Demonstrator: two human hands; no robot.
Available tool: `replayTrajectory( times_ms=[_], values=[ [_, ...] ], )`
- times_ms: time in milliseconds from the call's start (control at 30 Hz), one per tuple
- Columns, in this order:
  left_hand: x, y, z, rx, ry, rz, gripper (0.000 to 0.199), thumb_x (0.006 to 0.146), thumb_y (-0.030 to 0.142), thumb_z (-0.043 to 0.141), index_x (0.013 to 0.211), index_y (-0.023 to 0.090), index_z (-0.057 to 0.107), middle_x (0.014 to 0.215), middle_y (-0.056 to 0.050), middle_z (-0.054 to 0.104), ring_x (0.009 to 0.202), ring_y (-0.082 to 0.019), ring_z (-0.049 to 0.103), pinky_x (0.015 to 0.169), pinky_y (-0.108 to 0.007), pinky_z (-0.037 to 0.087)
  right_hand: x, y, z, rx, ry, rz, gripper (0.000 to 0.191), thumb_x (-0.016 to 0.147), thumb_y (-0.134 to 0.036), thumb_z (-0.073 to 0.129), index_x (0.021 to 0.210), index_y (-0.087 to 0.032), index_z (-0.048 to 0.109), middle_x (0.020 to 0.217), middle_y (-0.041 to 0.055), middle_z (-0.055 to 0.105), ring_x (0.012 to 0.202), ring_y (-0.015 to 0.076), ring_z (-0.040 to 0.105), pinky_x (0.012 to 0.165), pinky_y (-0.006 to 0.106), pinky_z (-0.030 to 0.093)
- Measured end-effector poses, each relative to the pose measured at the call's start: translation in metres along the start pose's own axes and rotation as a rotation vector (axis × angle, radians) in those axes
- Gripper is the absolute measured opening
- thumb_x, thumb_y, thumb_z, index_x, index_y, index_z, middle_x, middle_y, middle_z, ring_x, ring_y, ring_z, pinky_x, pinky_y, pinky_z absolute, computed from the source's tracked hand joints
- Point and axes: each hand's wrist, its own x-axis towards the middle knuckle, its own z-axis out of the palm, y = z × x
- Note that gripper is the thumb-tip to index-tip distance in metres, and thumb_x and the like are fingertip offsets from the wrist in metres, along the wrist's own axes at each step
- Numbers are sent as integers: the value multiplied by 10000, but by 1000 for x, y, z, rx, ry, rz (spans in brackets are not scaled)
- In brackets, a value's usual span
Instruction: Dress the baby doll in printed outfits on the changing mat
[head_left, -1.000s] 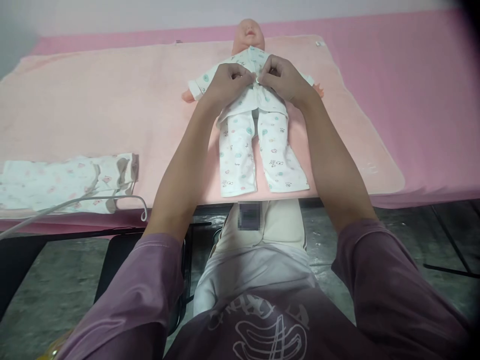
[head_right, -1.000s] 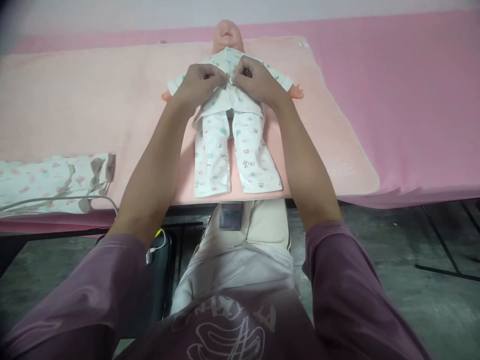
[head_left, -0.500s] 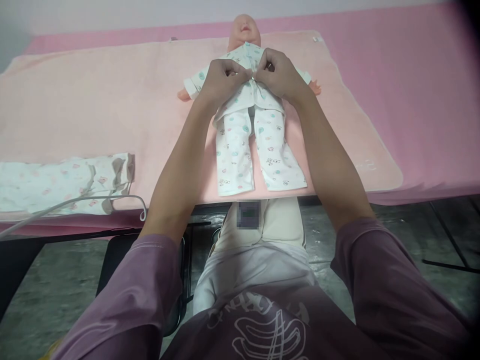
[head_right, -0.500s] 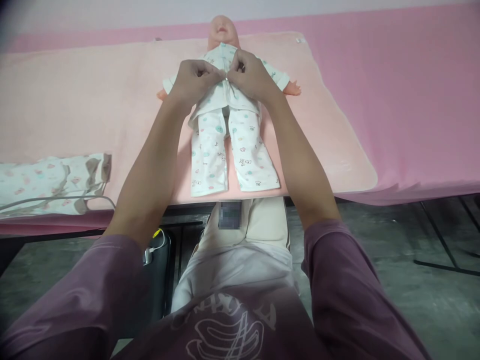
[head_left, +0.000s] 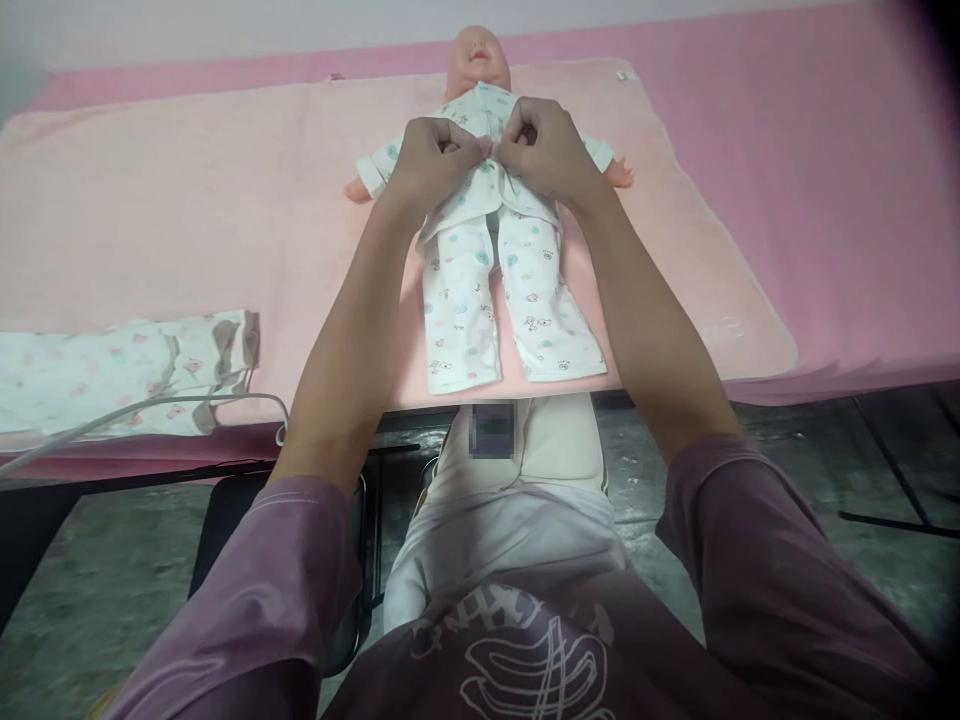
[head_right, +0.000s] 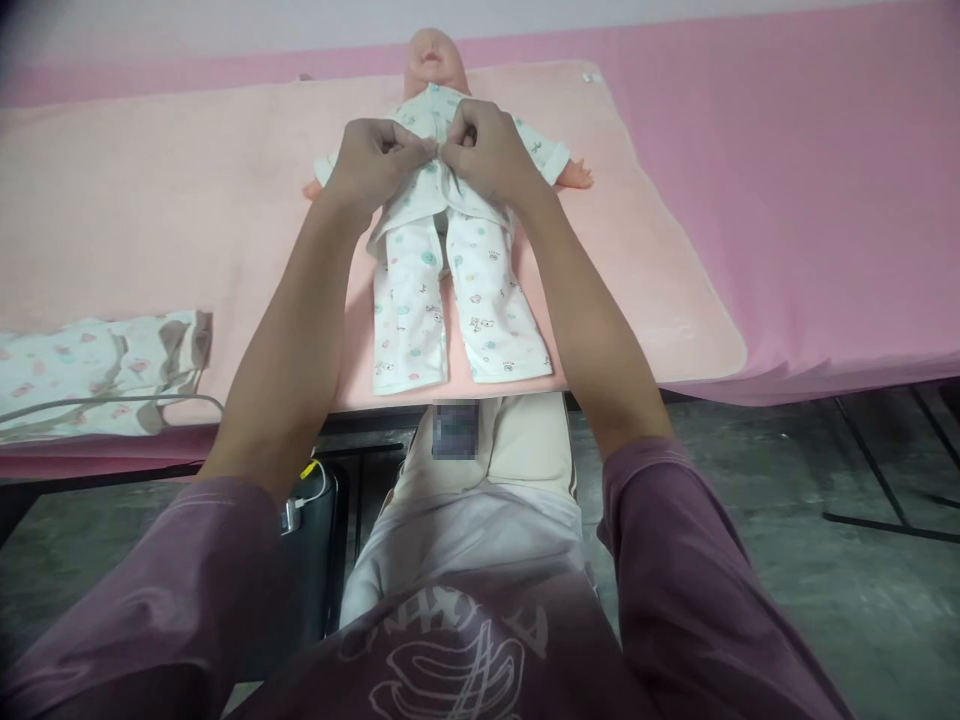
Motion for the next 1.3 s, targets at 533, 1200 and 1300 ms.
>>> replayTrajectory(
  times_ms=[533, 1200, 1300],
  values=[
    [4, -5, 5, -110, 36, -8, 484, 842, 653, 926, 839, 270, 632, 821, 15, 575, 846, -138, 398, 817, -377, 410, 9, 18, 5, 108, -44, -24, 406, 1031, -284, 884, 825, -265, 534, 772, -119, 568, 765, 91, 363, 772, 283, 437],
    [-16, 15, 0, -44, 56, -68, 294, 940, 516, 811, 813, 298, 660, 731, -25, 559, 872, -194, 461, 753, -353, 446, -3, -5, -5, 51, -122, 146, 391, 1049, -513, 830, 859, -301, 562, 642, -20, 415, 943, 185, 377, 837, 352, 339],
    [-12, 10, -3, -126, 43, -54, 295, 960, 420, 840, 796, 234, 679, 765, -15, 565, 831, -159, 479, 772, -338, 465, -4, -4, -9, 100, -163, 115, 461, 951, -703, 858, 881, -318, 614, 617, -20, 362, 937, 199, 361, 828, 375, 314]
  ],
)
